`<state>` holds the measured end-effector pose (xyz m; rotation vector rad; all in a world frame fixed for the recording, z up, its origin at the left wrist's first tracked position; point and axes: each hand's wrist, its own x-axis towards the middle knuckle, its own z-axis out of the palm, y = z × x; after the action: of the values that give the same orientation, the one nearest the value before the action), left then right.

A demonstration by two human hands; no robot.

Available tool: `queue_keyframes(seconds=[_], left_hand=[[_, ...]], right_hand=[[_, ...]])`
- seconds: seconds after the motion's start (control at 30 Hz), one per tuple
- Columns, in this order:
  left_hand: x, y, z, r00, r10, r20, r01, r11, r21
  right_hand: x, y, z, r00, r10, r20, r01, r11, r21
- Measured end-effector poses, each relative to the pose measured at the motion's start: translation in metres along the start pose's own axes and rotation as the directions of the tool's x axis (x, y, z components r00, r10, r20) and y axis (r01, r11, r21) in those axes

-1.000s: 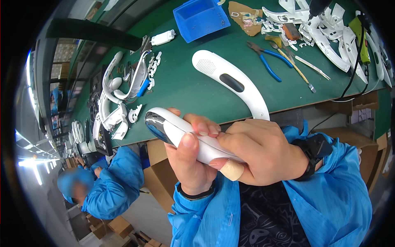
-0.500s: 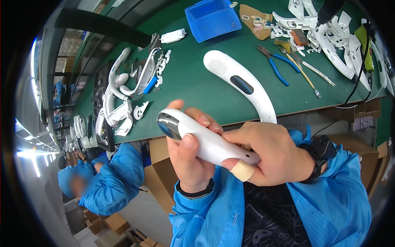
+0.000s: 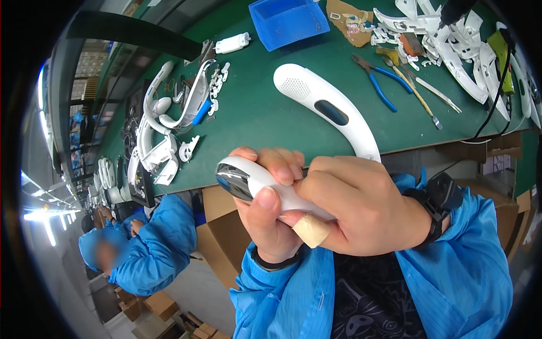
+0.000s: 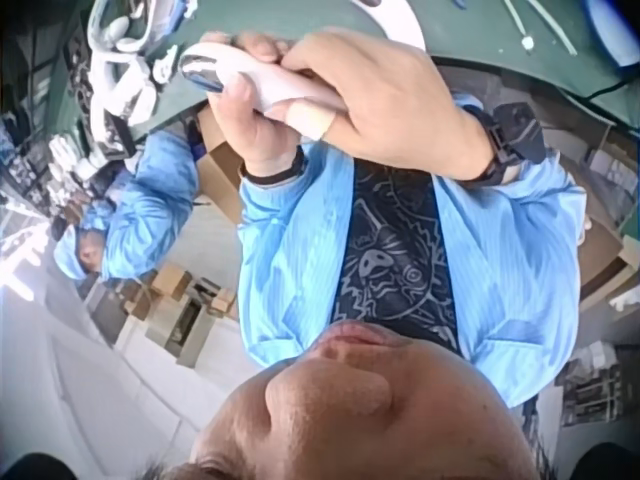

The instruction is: Assembling the internal electronic components and outer shell of a neck massager device.

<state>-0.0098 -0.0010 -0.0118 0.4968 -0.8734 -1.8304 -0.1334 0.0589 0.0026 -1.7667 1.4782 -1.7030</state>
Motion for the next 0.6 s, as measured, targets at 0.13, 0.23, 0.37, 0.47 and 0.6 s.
queue_keyframes(seconds=[0.13,0.23,0.37,0.47,0.6], left_hand=[[0.001,0.004,-0.004,1.000,0.028,0.012,-0.028,0.999,0.017],[0.009,0.011,-0.007,1.000,-0.009,0.000,0.009,0.998,-0.056],[0.023,0.019,-0.012,0.997,-0.071,0.011,0.072,0.979,-0.189],[0.025,0.019,-0.011,0.995,-0.100,0.031,0.103,0.983,-0.152],[0.030,0.018,-0.009,0.989,-0.120,0.084,0.136,0.969,-0.204]], right_hand=[[0.001,0.002,0.001,0.999,-0.029,0.024,0.030,1.000,-0.008],[0.003,0.008,-0.010,0.996,-0.018,0.086,0.017,1.000,0.013],[-0.008,0.010,-0.026,0.970,0.061,0.236,-0.068,0.997,0.020],[-0.011,0.009,-0.026,0.954,0.093,0.286,-0.100,0.995,0.010],[-0.018,0.013,-0.019,0.981,0.057,0.184,-0.064,0.997,0.036]])
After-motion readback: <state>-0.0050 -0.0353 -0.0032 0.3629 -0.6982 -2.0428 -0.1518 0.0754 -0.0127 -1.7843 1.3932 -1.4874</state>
